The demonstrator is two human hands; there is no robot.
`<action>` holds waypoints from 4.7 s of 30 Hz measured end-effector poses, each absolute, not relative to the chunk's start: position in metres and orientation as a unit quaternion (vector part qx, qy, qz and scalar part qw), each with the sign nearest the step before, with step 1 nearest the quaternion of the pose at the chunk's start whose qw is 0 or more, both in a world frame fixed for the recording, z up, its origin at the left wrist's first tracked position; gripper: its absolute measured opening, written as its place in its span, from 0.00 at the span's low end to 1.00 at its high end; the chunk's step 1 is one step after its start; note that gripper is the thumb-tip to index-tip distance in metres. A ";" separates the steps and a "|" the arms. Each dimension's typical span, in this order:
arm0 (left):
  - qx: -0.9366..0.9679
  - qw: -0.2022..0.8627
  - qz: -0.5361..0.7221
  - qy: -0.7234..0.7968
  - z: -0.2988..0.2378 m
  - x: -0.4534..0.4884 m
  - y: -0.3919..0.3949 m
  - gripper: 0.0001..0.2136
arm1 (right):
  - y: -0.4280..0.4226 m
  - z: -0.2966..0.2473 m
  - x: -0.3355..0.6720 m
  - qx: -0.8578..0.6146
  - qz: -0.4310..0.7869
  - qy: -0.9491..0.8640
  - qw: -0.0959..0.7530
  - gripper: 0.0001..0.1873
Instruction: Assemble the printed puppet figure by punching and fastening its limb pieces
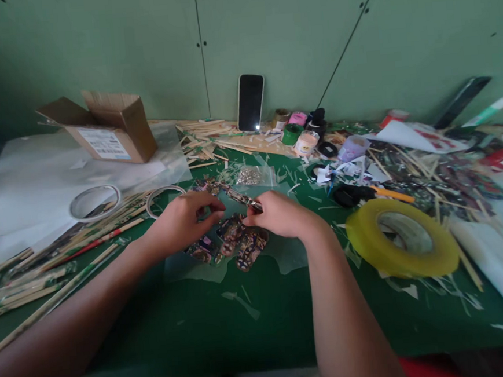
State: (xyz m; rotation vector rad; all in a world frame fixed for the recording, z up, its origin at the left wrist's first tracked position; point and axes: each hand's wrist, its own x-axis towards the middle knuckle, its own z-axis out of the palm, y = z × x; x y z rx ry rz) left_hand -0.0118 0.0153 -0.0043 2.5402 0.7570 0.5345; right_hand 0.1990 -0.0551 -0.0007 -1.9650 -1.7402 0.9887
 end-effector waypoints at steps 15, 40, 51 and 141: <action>0.727 0.475 0.342 0.359 0.014 -0.013 0.011 0.10 | -0.047 -0.005 0.156 -0.696 0.125 -0.611 0.356 0.18; 0.768 0.289 0.362 0.443 0.010 -0.015 0.010 0.10 | -0.049 -0.009 0.134 -0.707 0.104 -0.626 0.313 0.13; 0.773 0.278 0.343 0.455 0.010 -0.014 0.009 0.10 | -0.050 -0.008 0.135 -0.697 0.134 -0.626 0.324 0.14; 0.758 0.339 0.340 0.442 0.010 -0.012 0.013 0.13 | -0.049 -0.012 0.141 -0.696 -0.009 -0.677 0.240 0.11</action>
